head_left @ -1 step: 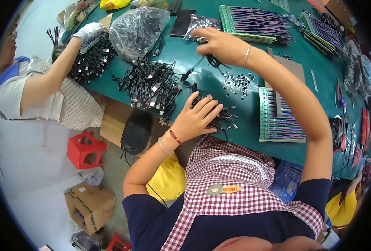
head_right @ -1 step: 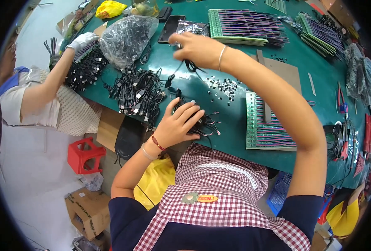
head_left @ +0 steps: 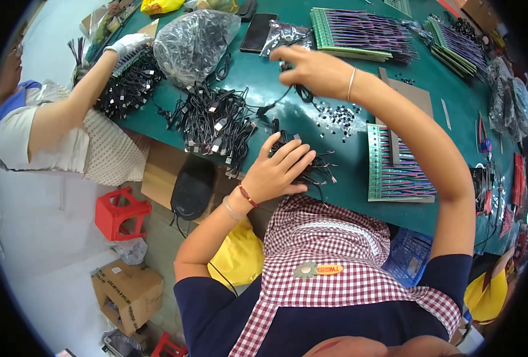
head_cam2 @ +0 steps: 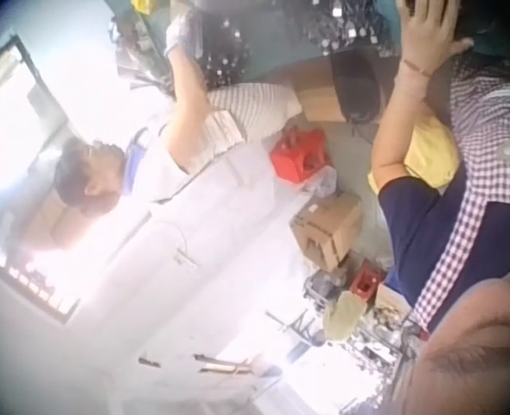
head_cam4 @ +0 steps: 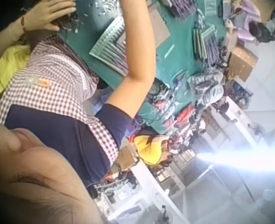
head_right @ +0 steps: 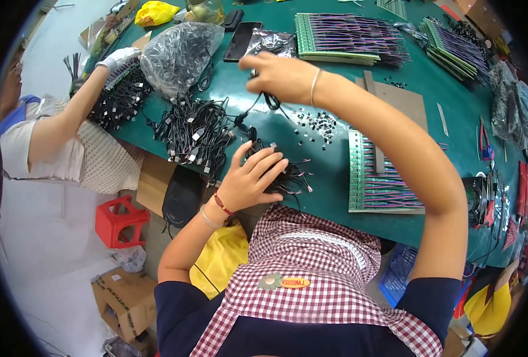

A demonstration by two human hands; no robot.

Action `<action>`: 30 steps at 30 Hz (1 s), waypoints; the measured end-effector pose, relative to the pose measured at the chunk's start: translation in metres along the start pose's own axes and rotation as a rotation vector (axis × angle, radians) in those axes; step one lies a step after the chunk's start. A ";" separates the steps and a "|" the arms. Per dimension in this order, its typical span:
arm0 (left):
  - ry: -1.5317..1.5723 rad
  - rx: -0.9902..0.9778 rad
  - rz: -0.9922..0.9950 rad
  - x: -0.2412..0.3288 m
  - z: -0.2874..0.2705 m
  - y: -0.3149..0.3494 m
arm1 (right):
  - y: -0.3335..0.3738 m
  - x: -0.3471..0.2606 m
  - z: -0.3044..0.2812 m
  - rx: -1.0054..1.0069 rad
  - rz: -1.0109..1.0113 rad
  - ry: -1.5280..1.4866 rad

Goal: The person solders wires to a printed circuit board for LED assembly using a soldering gun and a hot air tool.

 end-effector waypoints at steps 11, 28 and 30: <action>-0.057 -0.055 -0.245 -0.072 -0.013 -0.018 | 0.001 -0.036 0.016 -0.180 0.008 -0.159; -0.027 -0.143 -0.064 -0.007 0.004 0.028 | 0.055 -0.064 0.049 -0.218 0.206 -0.510; -0.182 -0.078 0.072 -0.003 0.011 0.028 | 0.060 -0.070 0.042 -0.242 0.500 -0.785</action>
Point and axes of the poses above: each hand's wrist, its own y-axis away from the middle knuckle, its own z-axis out of the palm, x = y × z, the point moved 3 cm from there along -y, towards the middle knuckle, and after that the axes turned 8 degrees about x, right-handed, at the moved point
